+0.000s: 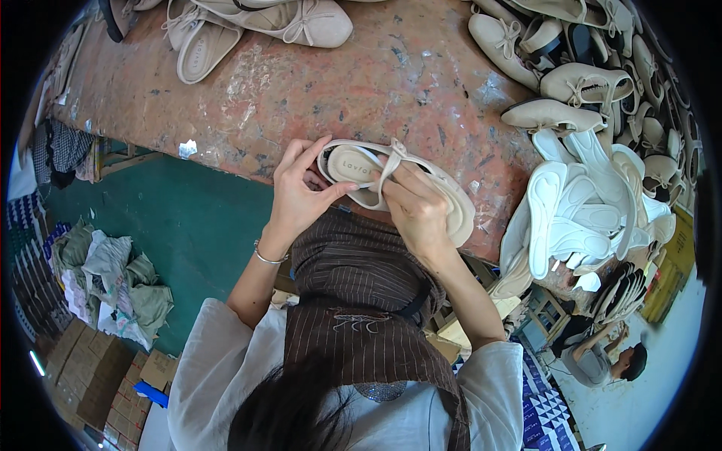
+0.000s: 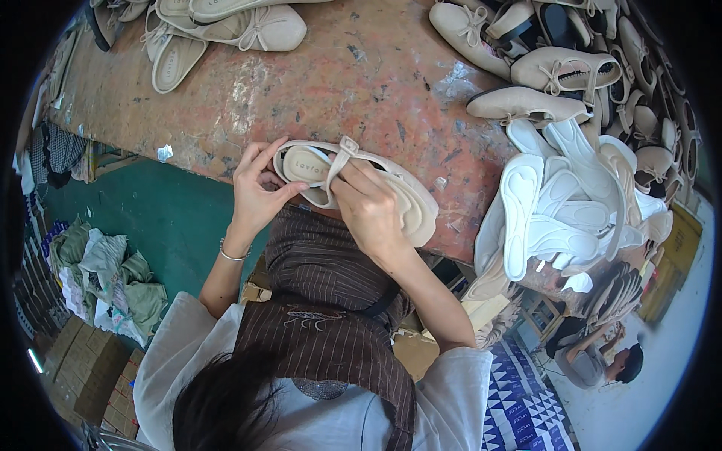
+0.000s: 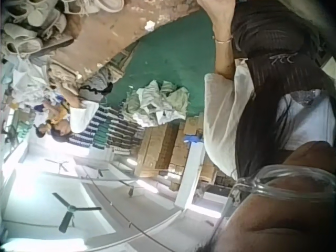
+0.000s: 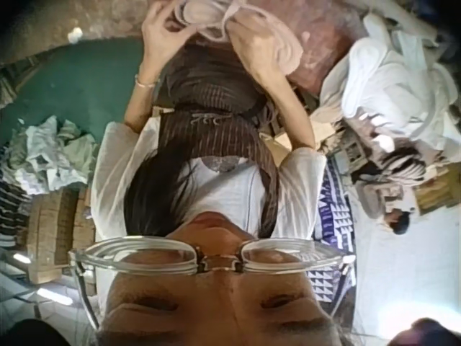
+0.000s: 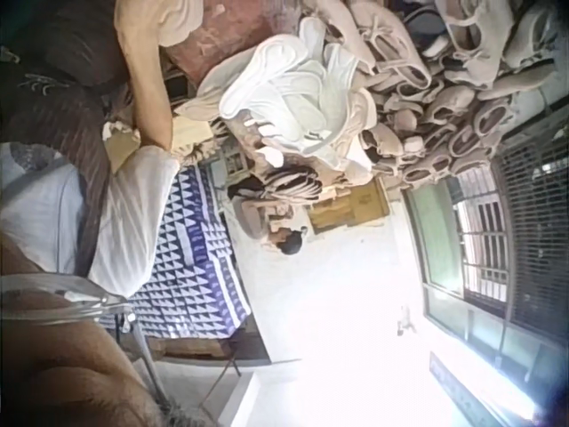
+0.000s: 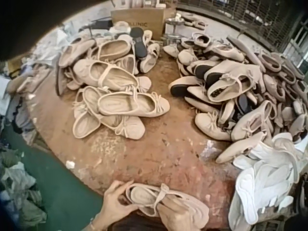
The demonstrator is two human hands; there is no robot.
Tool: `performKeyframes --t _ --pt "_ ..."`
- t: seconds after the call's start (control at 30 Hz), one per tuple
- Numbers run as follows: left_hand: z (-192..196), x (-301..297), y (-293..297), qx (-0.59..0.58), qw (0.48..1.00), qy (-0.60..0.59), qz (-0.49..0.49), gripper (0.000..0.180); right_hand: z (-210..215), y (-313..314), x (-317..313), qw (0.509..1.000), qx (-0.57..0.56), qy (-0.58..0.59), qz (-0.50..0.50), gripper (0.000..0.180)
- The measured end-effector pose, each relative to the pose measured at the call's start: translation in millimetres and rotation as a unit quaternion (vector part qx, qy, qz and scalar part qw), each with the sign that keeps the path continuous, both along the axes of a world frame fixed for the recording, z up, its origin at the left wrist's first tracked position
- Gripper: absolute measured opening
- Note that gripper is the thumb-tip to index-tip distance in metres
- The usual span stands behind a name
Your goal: The person picks up a shoe and an insole, inserts the insole into the shoe, and presses it down. They then wipe the shoe with a cloth before setting it aside and repeating the process.
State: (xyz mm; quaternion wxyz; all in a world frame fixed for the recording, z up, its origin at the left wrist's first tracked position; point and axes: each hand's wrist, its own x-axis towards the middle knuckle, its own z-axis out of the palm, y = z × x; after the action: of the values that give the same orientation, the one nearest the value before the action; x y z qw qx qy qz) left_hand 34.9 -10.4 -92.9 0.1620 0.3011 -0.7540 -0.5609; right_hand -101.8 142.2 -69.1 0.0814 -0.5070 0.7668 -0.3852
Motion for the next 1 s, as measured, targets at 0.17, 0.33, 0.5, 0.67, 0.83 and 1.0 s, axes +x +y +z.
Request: performKeyframes --t 0.17,0.33,0.5,0.67,0.83,1.0 --pt "1 -3 -3 0.031 0.999 -0.006 0.016 0.059 -8 -10 2 1.0 0.003 -0.023 0.01 0.019" --pt "-9 -11 -1 -0.043 0.997 -0.011 0.066 0.049 -21 -9 4 0.997 0.052 0.039 0.036 0.018" --pt "-15 -15 0 0.007 0.994 -0.023 0.109 0.028 -21 -3 4 0.988 0.084 0.105 0.072 0.031" --pt "-14 -19 -6 0.017 0.992 -0.027 0.119 0.015 -14 -10 -14 0.962 0.11 0.011 0.248 0.049" --pt "-19 -17 -11 0.015 0.993 -0.036 0.109 0.007 13 3 4 0.962 0.198 0.125 0.143 0.045" --pt "-3 -22 -4 0.041 0.992 -0.062 0.103 0.006 19 14 8 0.965 0.218 0.141 0.039 0.035"
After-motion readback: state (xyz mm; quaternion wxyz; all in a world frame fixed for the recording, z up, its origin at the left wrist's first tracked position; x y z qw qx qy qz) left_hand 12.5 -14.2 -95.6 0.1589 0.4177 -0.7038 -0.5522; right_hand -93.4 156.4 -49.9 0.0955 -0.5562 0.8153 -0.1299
